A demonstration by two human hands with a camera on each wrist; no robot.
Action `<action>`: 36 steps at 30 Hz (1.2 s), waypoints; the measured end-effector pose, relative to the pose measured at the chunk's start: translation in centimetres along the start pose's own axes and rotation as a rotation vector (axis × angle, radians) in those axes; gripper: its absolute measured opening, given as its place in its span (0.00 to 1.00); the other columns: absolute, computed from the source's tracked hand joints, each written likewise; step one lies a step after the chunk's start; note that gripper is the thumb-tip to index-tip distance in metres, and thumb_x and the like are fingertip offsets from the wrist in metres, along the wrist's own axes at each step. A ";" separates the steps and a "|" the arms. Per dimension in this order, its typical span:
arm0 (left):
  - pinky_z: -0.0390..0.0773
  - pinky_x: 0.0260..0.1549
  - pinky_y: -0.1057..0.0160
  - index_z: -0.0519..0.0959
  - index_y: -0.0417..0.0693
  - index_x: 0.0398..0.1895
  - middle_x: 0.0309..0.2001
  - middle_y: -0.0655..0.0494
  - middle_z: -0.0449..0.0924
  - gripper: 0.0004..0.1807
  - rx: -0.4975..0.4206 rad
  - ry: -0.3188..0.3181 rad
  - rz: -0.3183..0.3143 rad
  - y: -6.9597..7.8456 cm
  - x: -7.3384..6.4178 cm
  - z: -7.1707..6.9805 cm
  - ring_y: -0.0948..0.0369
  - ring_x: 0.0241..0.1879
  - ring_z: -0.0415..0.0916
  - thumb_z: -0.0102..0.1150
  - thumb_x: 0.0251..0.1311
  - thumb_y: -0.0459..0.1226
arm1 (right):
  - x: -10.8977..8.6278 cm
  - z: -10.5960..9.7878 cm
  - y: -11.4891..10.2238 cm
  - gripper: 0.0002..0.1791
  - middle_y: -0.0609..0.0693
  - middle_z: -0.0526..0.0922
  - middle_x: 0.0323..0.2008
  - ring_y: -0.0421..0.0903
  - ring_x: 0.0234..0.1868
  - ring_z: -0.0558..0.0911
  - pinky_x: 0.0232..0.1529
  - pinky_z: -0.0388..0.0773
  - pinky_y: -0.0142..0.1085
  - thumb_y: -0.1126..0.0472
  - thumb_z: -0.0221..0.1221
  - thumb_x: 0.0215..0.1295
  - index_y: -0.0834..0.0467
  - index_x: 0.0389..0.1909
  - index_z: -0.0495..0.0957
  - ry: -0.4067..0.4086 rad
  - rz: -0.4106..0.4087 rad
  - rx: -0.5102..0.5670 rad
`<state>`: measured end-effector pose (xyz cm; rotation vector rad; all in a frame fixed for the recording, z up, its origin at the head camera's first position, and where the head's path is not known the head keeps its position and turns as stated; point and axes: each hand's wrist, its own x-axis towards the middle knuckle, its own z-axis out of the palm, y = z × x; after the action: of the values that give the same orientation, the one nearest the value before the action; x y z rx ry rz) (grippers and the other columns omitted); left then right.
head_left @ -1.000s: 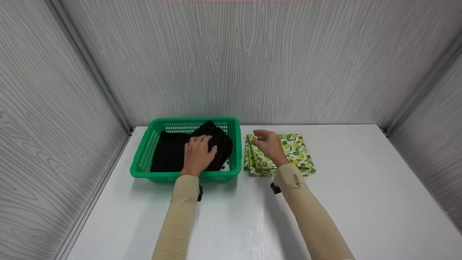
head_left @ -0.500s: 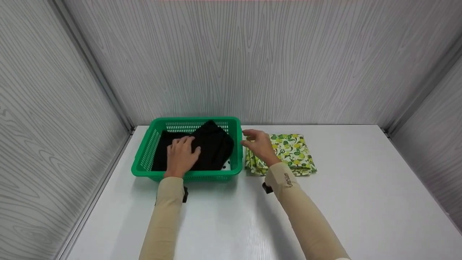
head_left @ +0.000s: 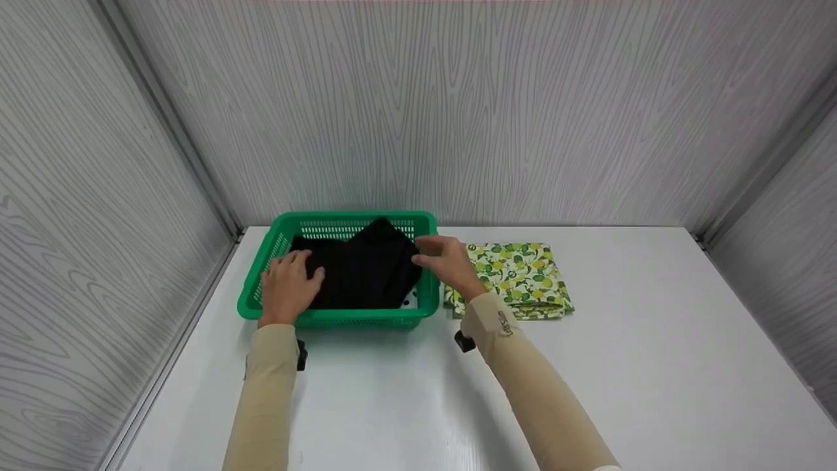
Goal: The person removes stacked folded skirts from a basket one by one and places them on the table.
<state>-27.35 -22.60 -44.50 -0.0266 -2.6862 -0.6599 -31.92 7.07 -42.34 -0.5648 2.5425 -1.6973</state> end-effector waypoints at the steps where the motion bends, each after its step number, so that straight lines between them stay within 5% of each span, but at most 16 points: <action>1: 0.66 0.56 0.32 0.75 0.31 0.63 0.62 0.32 0.74 0.25 0.003 -0.002 -0.007 -0.3 -0.1 -0.1 0.33 0.60 0.67 0.59 0.69 0.40 | 0.1 0.2 0.0 0.24 0.61 0.80 0.60 0.56 0.62 0.78 0.62 0.74 0.45 0.65 0.62 0.69 0.67 0.64 0.76 -0.008 0.019 0.023; 10: 0.72 0.49 0.31 0.75 0.30 0.63 0.62 0.30 0.74 0.27 -0.001 -0.022 -0.034 -1.0 0.0 -0.1 0.31 0.55 0.70 0.59 0.69 0.40 | 0.7 1.5 -0.7 0.22 0.60 0.81 0.59 0.54 0.60 0.79 0.61 0.74 0.43 0.67 0.62 0.69 0.67 0.62 0.77 -0.021 0.110 0.078; 18: 0.68 0.56 0.29 0.67 0.31 0.71 0.68 0.28 0.66 0.37 -0.017 -0.186 -0.200 -1.6 0.6 -0.2 0.30 0.63 0.66 0.55 0.67 0.48 | 0.8 2.8 -0.9 0.24 0.63 0.75 0.64 0.55 0.61 0.78 0.59 0.76 0.46 0.63 0.60 0.72 0.67 0.66 0.74 -0.086 0.296 0.140; 26: 0.63 0.61 0.31 0.61 0.31 0.74 0.69 0.27 0.63 0.40 -0.074 -0.283 -0.271 -2.3 1.2 0.0 0.32 0.65 0.63 0.53 0.69 0.50 | 0.9 4.3 -1.7 0.34 0.65 0.63 0.72 0.62 0.72 0.65 0.68 0.65 0.57 0.61 0.60 0.71 0.67 0.74 0.61 -0.104 0.511 0.297; 36: 0.58 0.64 0.31 0.53 0.32 0.78 0.73 0.25 0.55 0.47 -0.117 -0.422 -0.346 -3.0 1.9 0.4 0.30 0.69 0.56 0.51 0.67 0.54 | 1.0 6.7 -0.5 0.42 0.66 0.57 0.75 0.62 0.74 0.60 0.70 0.62 0.53 0.61 0.62 0.69 0.69 0.77 0.52 -0.086 0.584 0.277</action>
<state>-29.61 -25.25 -45.46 0.3081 -3.0847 -1.0146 -31.22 0.64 -44.47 0.1142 2.0669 -1.6942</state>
